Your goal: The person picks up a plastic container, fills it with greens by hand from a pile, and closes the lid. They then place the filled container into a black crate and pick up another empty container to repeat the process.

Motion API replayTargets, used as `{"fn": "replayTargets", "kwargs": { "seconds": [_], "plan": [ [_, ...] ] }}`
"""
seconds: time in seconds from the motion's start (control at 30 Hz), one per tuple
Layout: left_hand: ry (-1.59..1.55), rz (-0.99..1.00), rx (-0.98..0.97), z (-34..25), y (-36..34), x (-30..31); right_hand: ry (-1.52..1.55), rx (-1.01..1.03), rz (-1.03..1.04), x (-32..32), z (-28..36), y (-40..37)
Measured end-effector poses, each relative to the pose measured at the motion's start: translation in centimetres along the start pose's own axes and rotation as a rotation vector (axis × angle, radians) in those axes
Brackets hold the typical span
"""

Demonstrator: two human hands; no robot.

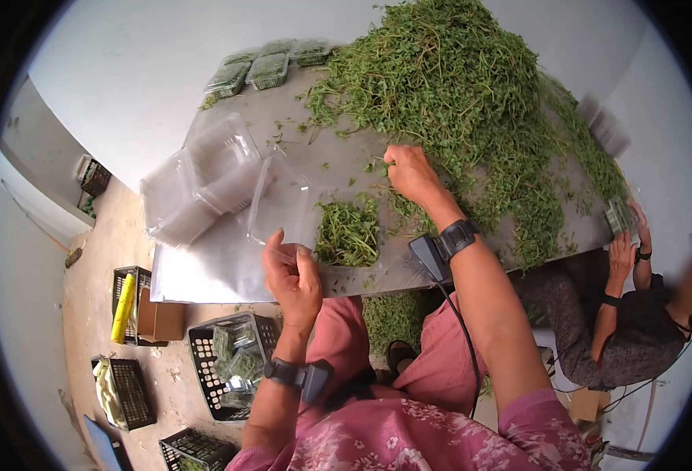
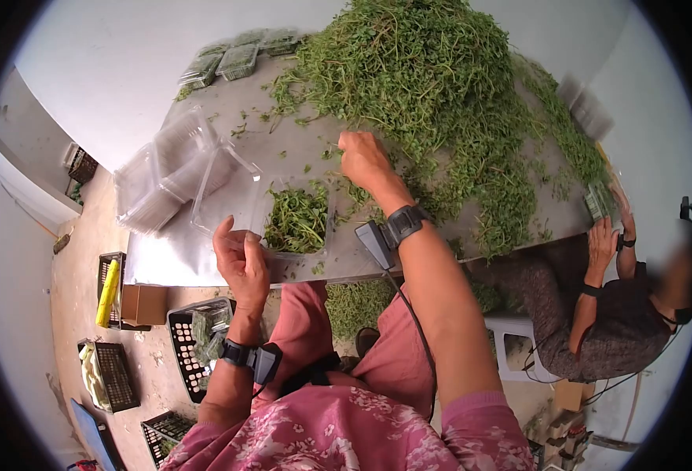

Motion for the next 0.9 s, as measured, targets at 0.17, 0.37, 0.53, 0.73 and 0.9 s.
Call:
{"fn": "replayTargets", "kwargs": {
  "seconds": [0.17,0.37,0.53,0.73,0.9],
  "plan": [
    [0.023,0.004,-0.039,0.3,0.1,-0.1,0.317,-0.031,-0.079,4.7,1.1,-1.4],
    [0.063,-0.018,-0.068,0.6,0.1,-0.1,0.585,0.135,-0.082,5.3,4.3,-3.7],
    [0.056,-0.023,-0.07,0.3,0.1,-0.1,0.469,0.132,0.052,3.3,8.1,-6.3],
    [0.077,-0.028,-0.076,0.2,0.1,-0.1,0.202,0.175,0.158,4.1,8.6,-7.4],
    [0.095,-0.012,-0.062,0.4,0.2,0.0,0.102,0.335,0.134,3.2,8.6,-7.4]
  ]
}}
Point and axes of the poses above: each hand's wrist, its own y-axis towards the middle knuckle, its own x-axis out of the back of the hand, z = x × y, the point moved 5 cm from there along y, towards the middle knuckle, and after that the axes turned 8 degrees about z, right-handed, at the moved point
